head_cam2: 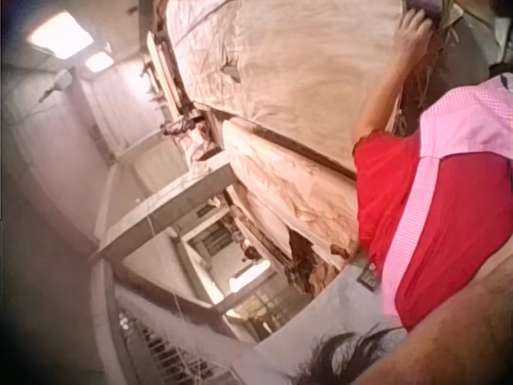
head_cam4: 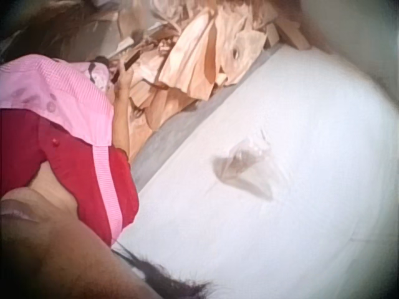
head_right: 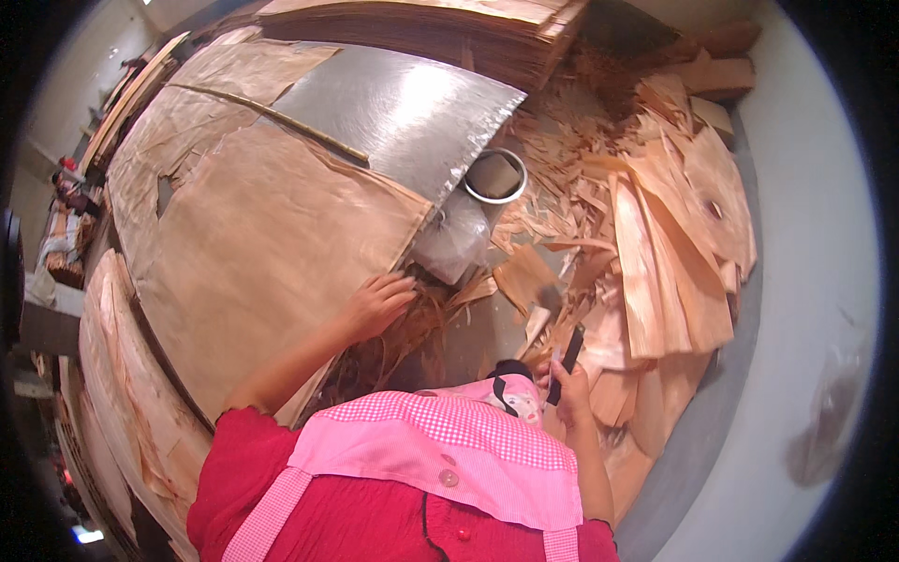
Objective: The person repairs wood veneer by applying tape to cracks, cutting the veneer with a knife using a long wooden guide, and clearing away wood scraps.
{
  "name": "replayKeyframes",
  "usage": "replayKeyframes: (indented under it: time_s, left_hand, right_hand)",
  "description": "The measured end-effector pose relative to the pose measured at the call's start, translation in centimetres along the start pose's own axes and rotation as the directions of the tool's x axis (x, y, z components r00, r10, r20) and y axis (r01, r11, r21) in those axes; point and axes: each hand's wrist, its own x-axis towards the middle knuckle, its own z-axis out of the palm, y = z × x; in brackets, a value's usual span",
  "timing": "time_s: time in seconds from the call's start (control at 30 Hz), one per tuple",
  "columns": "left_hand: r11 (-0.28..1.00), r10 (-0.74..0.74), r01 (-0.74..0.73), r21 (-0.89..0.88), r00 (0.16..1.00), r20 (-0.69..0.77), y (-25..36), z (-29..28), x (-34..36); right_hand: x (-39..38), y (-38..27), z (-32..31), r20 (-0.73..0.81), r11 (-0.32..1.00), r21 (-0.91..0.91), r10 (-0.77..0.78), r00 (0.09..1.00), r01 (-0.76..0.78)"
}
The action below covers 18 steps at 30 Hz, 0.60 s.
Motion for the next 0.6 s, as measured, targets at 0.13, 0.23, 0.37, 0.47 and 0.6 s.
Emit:
replayKeyframes:
  time_s: [0.13,0.23,0.37,0.47,0.6]
  left_hand:
    - [0.935,-0.239,0.246,0.257,0.969,-0.059,-5.9,4.5,13.3]
    - [0.723,-0.624,0.682,0.111,0.713,-0.319,-11.2,8.0,20.1]
    - [0.369,-0.822,0.916,0.155,0.400,-0.405,-15.6,12.1,23.4]
    - [0.198,-0.898,0.928,0.317,0.301,-0.321,-16.5,13.6,23.7]
    - [0.207,-0.876,0.926,0.316,0.319,-0.363,-15.7,13.5,23.9]
  right_hand:
    - [10.7,-5.6,-2.4,-0.026,0.996,-0.076,0.043,0.999,-0.045]
    - [20.2,-10.5,-5.4,0.072,0.971,-0.232,0.081,0.994,-0.062]
    - [31.5,-17.4,-6.7,0.143,0.980,-0.184,0.097,0.985,-0.070]
    - [37.8,-22.1,-5.8,0.123,0.940,-0.292,0.219,0.968,-0.175]
    - [46.1,-26.4,-2.3,0.282,0.903,-0.403,0.275,0.919,-0.146]
